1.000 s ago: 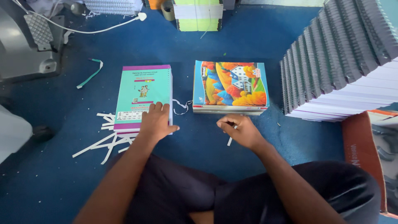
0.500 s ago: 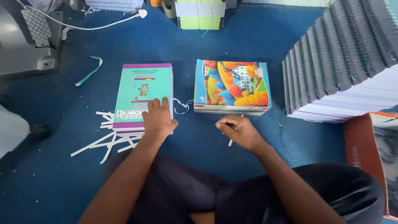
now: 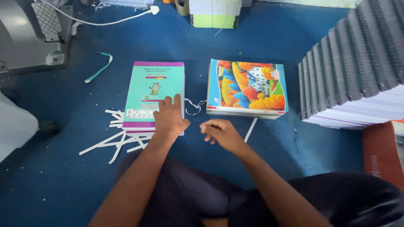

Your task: The person sits on the floor and inserts a plastic spiral binding into the holes of a notebook. They then flip the notebook over and continue inserting the binding on the other side. Finally, they place the finished notebook on a stack of completed notebooks.

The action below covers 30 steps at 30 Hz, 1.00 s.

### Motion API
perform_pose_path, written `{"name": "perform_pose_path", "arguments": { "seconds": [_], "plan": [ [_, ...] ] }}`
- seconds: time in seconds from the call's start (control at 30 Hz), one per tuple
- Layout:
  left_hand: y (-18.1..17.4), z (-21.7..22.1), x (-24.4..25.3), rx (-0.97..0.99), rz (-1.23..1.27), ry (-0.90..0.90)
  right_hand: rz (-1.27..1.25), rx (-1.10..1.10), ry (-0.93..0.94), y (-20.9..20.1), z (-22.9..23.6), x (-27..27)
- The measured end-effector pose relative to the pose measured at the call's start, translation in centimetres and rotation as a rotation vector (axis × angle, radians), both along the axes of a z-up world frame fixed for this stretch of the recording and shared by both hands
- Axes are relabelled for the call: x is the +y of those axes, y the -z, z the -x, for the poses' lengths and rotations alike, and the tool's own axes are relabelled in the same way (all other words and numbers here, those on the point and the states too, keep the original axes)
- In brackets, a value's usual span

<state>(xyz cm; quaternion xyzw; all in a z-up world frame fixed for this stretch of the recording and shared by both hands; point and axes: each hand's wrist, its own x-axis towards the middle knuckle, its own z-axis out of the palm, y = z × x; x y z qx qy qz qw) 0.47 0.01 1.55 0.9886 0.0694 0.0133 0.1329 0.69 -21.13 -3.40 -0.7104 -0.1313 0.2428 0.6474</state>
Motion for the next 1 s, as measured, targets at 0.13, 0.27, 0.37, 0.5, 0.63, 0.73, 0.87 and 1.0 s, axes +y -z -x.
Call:
{"name": "perform_pose_path", "arguments": {
  "seconds": [0.13,0.27,0.37,0.5,0.63,0.73,0.87,1.0],
  "plan": [
    [-0.3,-0.3,0.5,-0.044,0.046,-0.031,-0.199,0.244,0.136,1.8,-1.4,2.7],
    [-0.4,-0.3,0.7,-0.123,0.1,-0.024,-0.292,0.414,0.163,3.1,-3.2,5.3],
    [-0.5,-0.2,0.8,-0.144,0.132,-0.023,-0.299,0.523,0.179,3.9,-4.6,7.5],
    [-0.2,-0.2,0.9,-0.166,0.162,-0.026,-0.422,0.666,0.126,4.6,-6.1,9.9],
    [0.8,-0.3,1.2,-0.25,0.159,-0.02,-0.31,0.708,0.139,4.5,-6.9,11.3],
    [1.3,-0.7,1.0,-0.215,0.116,-0.03,-0.196,0.71,0.16,4.9,-7.4,12.3],
    [0.7,-0.4,1.0,-0.183,0.121,-0.05,-0.008,0.621,0.159,5.9,-8.8,13.3],
    [-0.1,-0.1,2.1,-0.014,0.2,-0.06,0.07,0.489,0.099,5.3,-10.1,13.1]
  ]
}}
